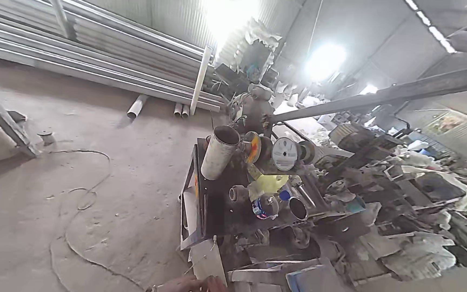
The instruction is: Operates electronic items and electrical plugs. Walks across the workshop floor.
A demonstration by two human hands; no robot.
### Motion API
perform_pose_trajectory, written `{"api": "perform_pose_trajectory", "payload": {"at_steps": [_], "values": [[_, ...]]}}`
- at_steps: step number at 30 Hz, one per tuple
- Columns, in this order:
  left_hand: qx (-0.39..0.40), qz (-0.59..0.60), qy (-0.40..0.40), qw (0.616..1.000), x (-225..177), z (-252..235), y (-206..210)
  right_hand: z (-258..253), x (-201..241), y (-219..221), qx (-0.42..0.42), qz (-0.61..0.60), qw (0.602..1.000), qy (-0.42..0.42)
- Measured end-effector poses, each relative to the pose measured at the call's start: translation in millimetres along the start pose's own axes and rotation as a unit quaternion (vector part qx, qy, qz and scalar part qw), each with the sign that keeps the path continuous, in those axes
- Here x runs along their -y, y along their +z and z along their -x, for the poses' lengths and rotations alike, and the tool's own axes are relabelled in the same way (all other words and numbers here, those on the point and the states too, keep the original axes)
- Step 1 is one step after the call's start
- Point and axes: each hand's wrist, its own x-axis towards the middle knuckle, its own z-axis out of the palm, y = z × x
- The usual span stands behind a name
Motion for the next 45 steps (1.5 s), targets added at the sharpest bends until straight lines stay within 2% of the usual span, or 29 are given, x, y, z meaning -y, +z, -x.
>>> {"api": "perform_pose_trajectory", "payload": {"at_steps": [2, 5, 8, 11, 13, 16, 20, 22, 24, 28, 32, 36, 38, 40, 42, 43, 45], "values": [[-0.025, -0.065, -0.028, 0.997, -14.9, 0.7, 13.4, 7.6, -2.6, -1.5, -0.024, -0.01, 1.0, 0.012], [-0.106, -0.081, 0.013, 0.991, -7.0, 5.8, 40.0, 16.3, -4.5, 1.9, -0.055, -0.061, 0.996, 0.02], [-0.153, -0.085, 0.0, 0.985, -8.9, 9.4, 35.0, 19.5, 2.0, -0.9, -0.091, -0.083, 0.991, 0.05], [-0.226, -0.091, -0.048, 0.969, -10.6, 0.3, -12.7, 15.2, -4.9, -13.4, -0.167, -0.083, 0.98, 0.074], [-0.301, -0.121, -0.093, 0.941, -12.1, -14.6, -58.9, 11.3, -16.4, -20.5, -0.211, -0.07, 0.97, 0.101], [-0.351, -0.17, -0.124, 0.913, 14.6, -63.9, -123.9, 2.3, -39.1, -21.6, -0.256, -0.041, 0.953, 0.157], [-0.231, -0.214, -0.173, 0.933, 62.3, -156.1, -179.3, -32.6, -55.2, -20.8, -0.262, -0.035, 0.928, 0.264], [-0.179, -0.217, -0.151, 0.948, 73.9, -188.7, -182.3, -46.6, -55.5, -16.0, -0.246, -0.036, 0.916, 0.313], [-0.163, -0.221, -0.125, 0.953, 76.0, -216.7, -189.6, -64.2, -60.2, -12.5, -0.252, -0.038, 0.904, 0.343], [-0.109, -0.248, -0.105, 0.957, 82.0, -251.9, -201.4, -89.8, -68.3, -2.0, -0.274, -0.037, 0.851, 0.447], [-0.115, -0.284, -0.084, 0.948, 107.0, -262.4, -186.0, -99.3, -80.2, 19.9, -0.288, -0.094, 0.792, 0.53], [-0.153, -0.346, -0.041, 0.925, 125.1, -258.4, -172.5, -102.8, -102.7, 38.8, -0.211, -0.237, 0.756, 0.573], [-0.172, -0.352, 0.006, 0.92, 120.0, -249.0, -166.7, -103.7, -113.2, 46.6, -0.205, -0.29, 0.753, 0.555], [-0.178, -0.337, 0.101, 0.919, 107.7, -225.7, -150.9, -108.4, -118.0, 50.7, -0.219, -0.363, 0.731, 0.535], [-0.123, -0.321, 0.199, 0.918, 101.1, -198.7, -124.1, -113.2, -121.4, 59.8, -0.231, -0.417, 0.716, 0.51], [-0.058, -0.314, 0.201, 0.926, 97.8, -187.2, -111.4, -115.3, -122.6, 62.5, -0.235, -0.428, 0.714, 0.502], [0.046, -0.316, 0.145, 0.937, 97.8, -176.9, -93.8, -116.3, -125.2, 61.6, -0.22, -0.428, 0.727, 0.489]]}}
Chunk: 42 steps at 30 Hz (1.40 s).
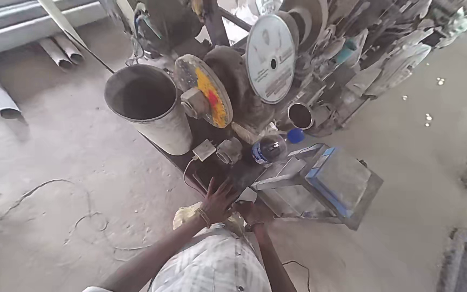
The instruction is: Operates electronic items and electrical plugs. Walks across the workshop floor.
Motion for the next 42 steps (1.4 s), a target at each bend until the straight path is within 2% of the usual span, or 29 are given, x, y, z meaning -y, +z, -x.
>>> {"api": "perform_pose_trajectory", "payload": {"at_steps": [5, 9, 15, 17, 20, 23, 24, 27, 29, 32, 36, 38, 42], "values": [[0.04, -0.001, -0.074, 0.996, 2.3, -1.1, 13.3, -4.6, -9.0, -2.5, 0.019, -0.012, 0.999, -0.038], [0.003, -0.02, -0.071, 0.997, 9.6, -3.2, 23.5, -11.5, -10.6, -7.2, 0.022, 0.002, 0.999, -0.045], [-0.009, -0.024, -0.084, 0.996, 7.5, -6.8, 30.2, -6.8, -16.2, -15.5, 0.025, 0.009, 0.997, -0.079], [0.002, -0.025, -0.094, 0.995, 7.5, -7.9, 29.7, 7.4, -31.0, -27.8, 0.013, 0.027, 0.996, -0.079], [-0.005, -0.033, -0.091, 0.995, 7.4, -8.1, 29.2, 39.0, -67.9, -46.8, -0.012, 0.059, 0.998, -0.017], [0.016, -0.037, -0.106, 0.994, 5.2, -7.9, 27.7, 44.2, -116.8, -45.2, -0.032, 0.08, 0.996, -0.038], [0.0, -0.026, -0.111, 0.993, 3.8, -4.2, 27.1, 47.7, -118.8, -41.2, -0.033, 0.077, 0.996, -0.037], [-0.143, 0.027, -0.111, 0.983, -4.7, 15.1, 27.8, 52.7, -114.6, -28.7, -0.023, 0.072, 0.996, -0.04], [-0.213, 0.026, -0.162, 0.963, -6.9, 32.3, 26.3, 54.1, -121.1, -18.3, 0.0, 0.061, 0.997, -0.055], [-0.232, 0.028, -0.298, 0.925, 6.1, 54.1, 11.9, 52.5, -138.4, -4.6, 0.04, 0.037, 0.997, -0.053], [-0.262, 0.055, -0.39, 0.881, 29.6, 71.2, -15.1, 46.9, -165.7, 9.0, 0.024, 0.009, 0.998, -0.049], [-0.239, 0.073, -0.413, 0.876, 39.2, 71.5, -29.1, 47.0, -166.6, 6.4, 0.005, 0.01, 1.0, -0.026], [-0.193, 0.067, -0.389, 0.898, 71.9, 54.7, -44.2, 49.6, -162.8, -10.4, -0.071, 0.026, 0.997, 0.009]]}}
